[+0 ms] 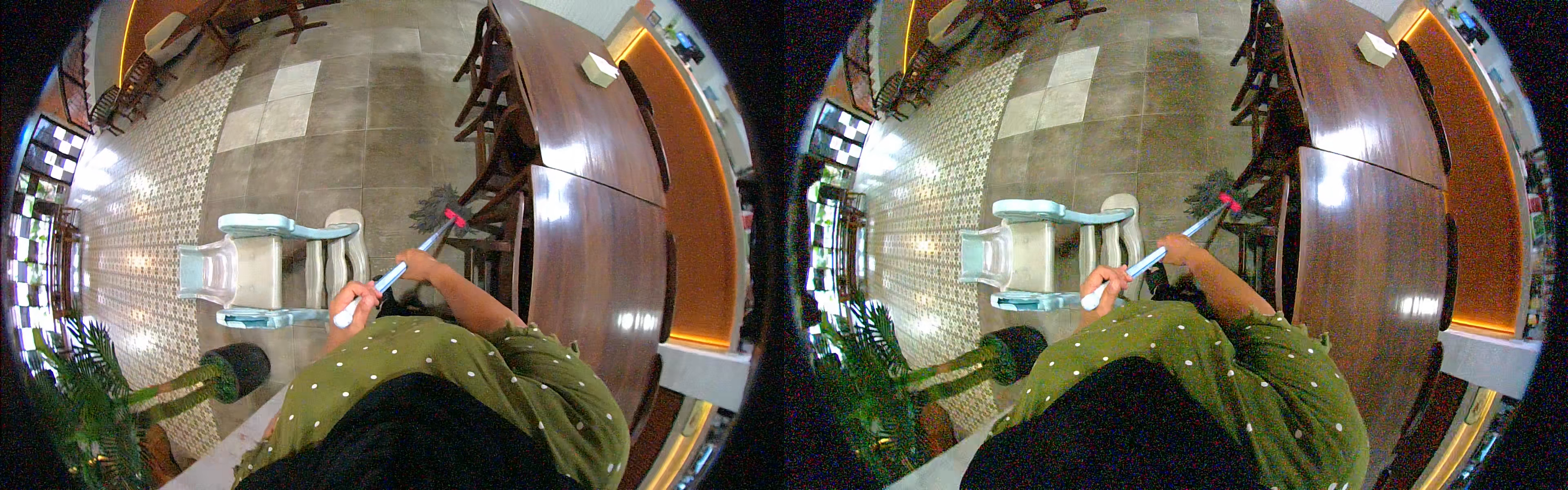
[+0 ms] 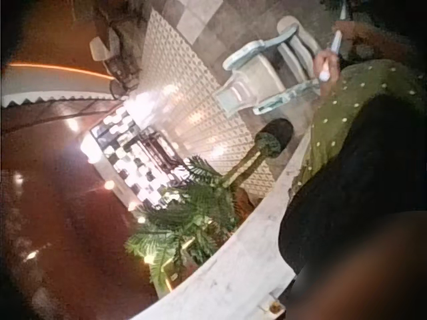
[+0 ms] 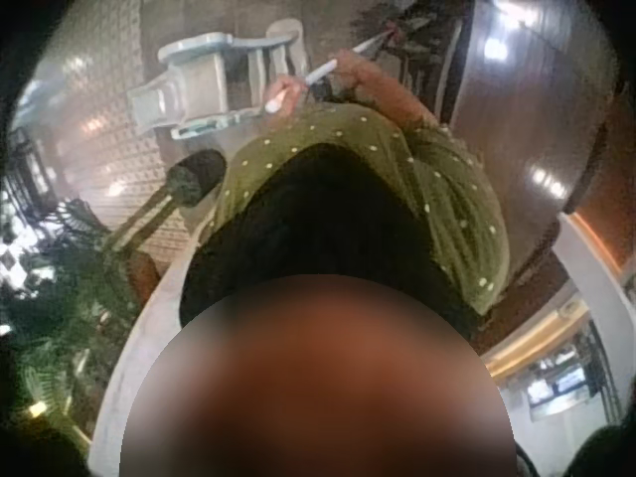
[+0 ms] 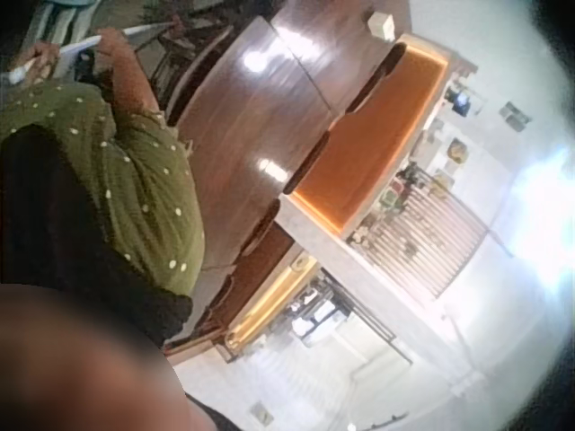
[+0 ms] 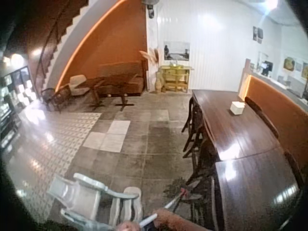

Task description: The person mops a tiled floor using a mop with a pink head and a light blue handle. They move the mop back and forth across the floor, navigating around furniture and a child's slide.

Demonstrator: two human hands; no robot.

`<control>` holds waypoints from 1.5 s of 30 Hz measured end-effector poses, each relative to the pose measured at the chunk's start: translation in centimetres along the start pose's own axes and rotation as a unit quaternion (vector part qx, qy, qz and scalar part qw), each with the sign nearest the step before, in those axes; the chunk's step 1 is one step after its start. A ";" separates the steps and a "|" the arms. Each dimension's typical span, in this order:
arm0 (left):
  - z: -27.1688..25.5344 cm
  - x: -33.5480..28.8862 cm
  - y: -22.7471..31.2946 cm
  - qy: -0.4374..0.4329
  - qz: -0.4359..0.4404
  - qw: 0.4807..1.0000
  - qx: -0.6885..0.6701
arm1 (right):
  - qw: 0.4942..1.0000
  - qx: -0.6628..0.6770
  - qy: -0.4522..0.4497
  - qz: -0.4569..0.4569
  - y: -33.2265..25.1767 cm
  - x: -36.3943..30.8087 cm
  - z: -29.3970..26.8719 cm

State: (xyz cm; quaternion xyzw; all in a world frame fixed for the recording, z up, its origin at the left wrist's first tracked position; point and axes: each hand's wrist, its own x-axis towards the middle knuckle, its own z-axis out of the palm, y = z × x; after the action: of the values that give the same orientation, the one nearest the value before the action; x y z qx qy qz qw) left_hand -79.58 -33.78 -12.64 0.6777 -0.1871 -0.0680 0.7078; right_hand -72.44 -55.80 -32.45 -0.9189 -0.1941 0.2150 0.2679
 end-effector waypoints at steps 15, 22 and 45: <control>-2.0 -4.2 13.3 -0.077 -0.045 0.971 0.222 | 0.964 0.175 0.170 -0.100 -10.2 1.2 5.6; -2.1 -5.8 13.9 0.059 -0.082 0.975 0.198 | 0.971 0.196 0.057 -0.127 -14.8 4.1 5.7; 3.6 -7.2 8.7 -0.039 -0.060 0.995 -0.064 | 0.986 0.151 -0.064 0.010 -7.2 -14.0 3.2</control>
State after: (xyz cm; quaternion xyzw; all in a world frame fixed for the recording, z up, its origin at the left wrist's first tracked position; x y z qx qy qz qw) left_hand -88.84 -34.05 -5.29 0.6381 -0.1686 -0.1485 0.7364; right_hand -87.45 -55.46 -26.63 -0.8539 -0.1673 0.3030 0.3886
